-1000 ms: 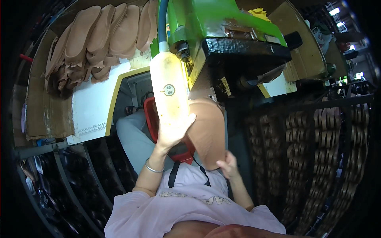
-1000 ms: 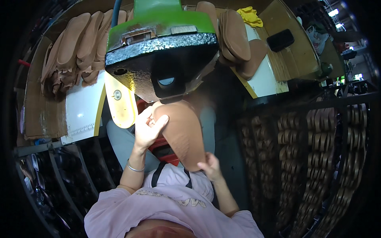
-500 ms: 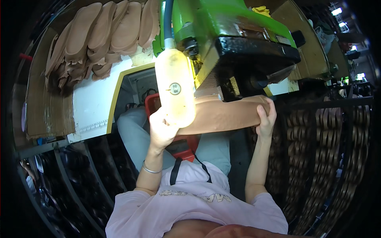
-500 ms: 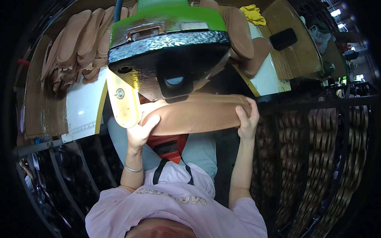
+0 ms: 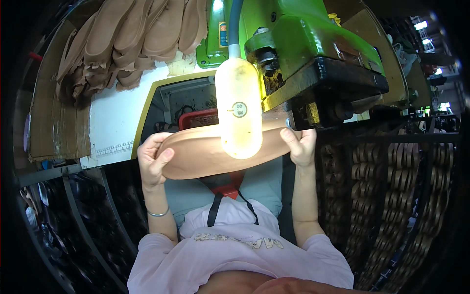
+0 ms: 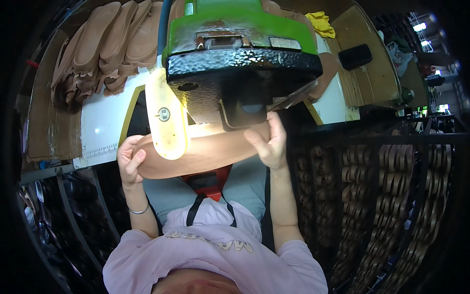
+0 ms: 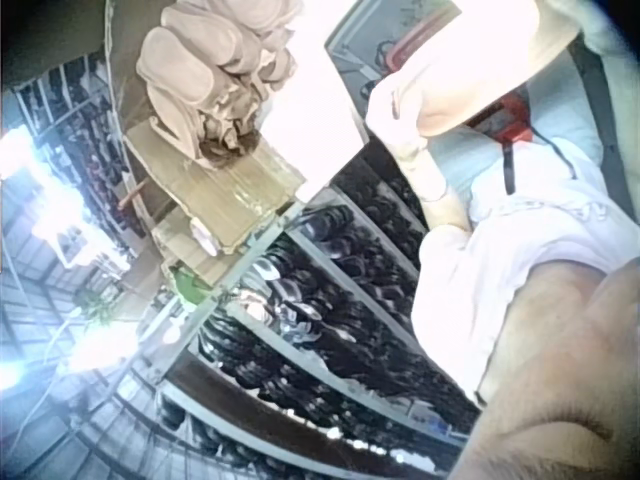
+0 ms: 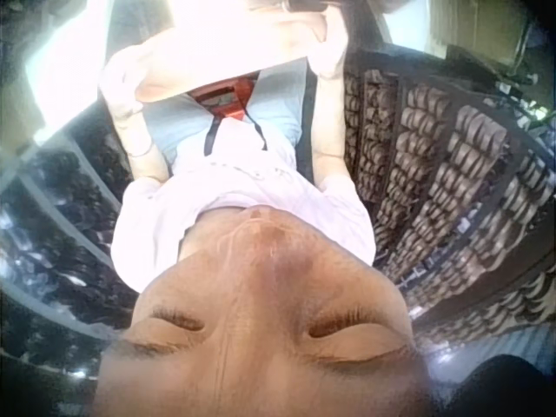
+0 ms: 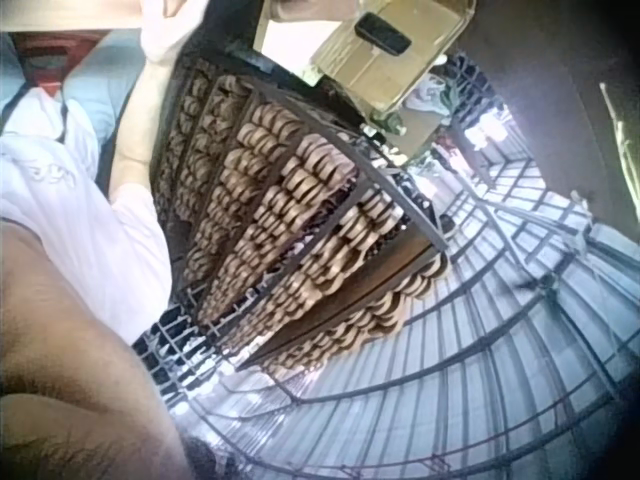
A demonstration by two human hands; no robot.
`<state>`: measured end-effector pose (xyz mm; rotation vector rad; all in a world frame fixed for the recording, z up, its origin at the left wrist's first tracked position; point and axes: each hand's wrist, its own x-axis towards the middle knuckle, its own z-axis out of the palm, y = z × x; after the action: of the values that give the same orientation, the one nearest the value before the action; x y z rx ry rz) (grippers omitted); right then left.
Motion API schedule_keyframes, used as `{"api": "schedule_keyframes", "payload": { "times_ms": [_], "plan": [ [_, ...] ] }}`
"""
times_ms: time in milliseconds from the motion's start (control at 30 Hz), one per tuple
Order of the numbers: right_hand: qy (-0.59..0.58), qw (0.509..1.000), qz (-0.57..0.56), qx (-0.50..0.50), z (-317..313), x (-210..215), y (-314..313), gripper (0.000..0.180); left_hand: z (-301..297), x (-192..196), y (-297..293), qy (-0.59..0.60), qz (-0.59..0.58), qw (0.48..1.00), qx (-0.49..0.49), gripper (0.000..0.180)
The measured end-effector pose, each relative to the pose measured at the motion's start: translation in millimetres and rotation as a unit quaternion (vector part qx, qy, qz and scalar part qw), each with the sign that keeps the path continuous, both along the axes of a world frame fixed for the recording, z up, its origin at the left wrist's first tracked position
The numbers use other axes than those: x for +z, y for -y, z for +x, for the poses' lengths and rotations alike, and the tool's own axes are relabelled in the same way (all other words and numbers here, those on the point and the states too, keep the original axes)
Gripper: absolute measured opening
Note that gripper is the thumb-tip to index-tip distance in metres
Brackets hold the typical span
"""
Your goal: The person sits on the floor and uses a green grinding machine to smooth the edges of brown shoe insoles. They pick up insoles from a pile, press them against the rotating grinding wheel, and then place the finished insoles onto a nearby metal rack.
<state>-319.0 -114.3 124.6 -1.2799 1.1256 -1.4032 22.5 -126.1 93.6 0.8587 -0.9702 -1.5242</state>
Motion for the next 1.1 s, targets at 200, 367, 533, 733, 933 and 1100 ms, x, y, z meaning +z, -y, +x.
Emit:
{"api": "schedule_keyframes", "payload": {
  "times_ms": [200, 367, 533, 733, 933, 1100],
  "plan": [
    [-0.076, 0.995, 0.066, 0.016, 31.5, -2.5, 1.1, 0.052, 43.1, -30.0, -18.0, 0.008, 0.035, 0.999, 0.01, 0.024],
    [0.004, 1.0, 0.023, 0.006, 54.3, -1.8, 9.1, 0.037, 37.3, -41.3, -63.3, 0.09, 0.116, 0.986, -0.073, 0.03],
    [-0.036, 0.998, -0.047, 0.021, 69.5, 7.6, 10.3, 0.037, -49.7, -46.0, -113.5, 0.081, 0.216, 0.968, -0.096, 0.031],
    [-0.259, 0.96, -0.089, -0.055, 37.1, 9.5, -8.4, 0.042, -123.4, -55.3, -88.3, 0.186, 0.114, 0.96, -0.178, 0.031],
    [-0.267, 0.924, 0.036, -0.273, -118.9, 39.8, -54.8, 0.027, -117.1, -20.8, -20.6, 0.322, 0.033, 0.928, -0.185, 0.031],
    [0.139, 0.852, -0.125, -0.489, -205.6, 42.6, -92.6, 0.029, -42.7, -39.4, 71.9, 0.69, -0.188, 0.679, 0.165, 0.039]
  ]
}}
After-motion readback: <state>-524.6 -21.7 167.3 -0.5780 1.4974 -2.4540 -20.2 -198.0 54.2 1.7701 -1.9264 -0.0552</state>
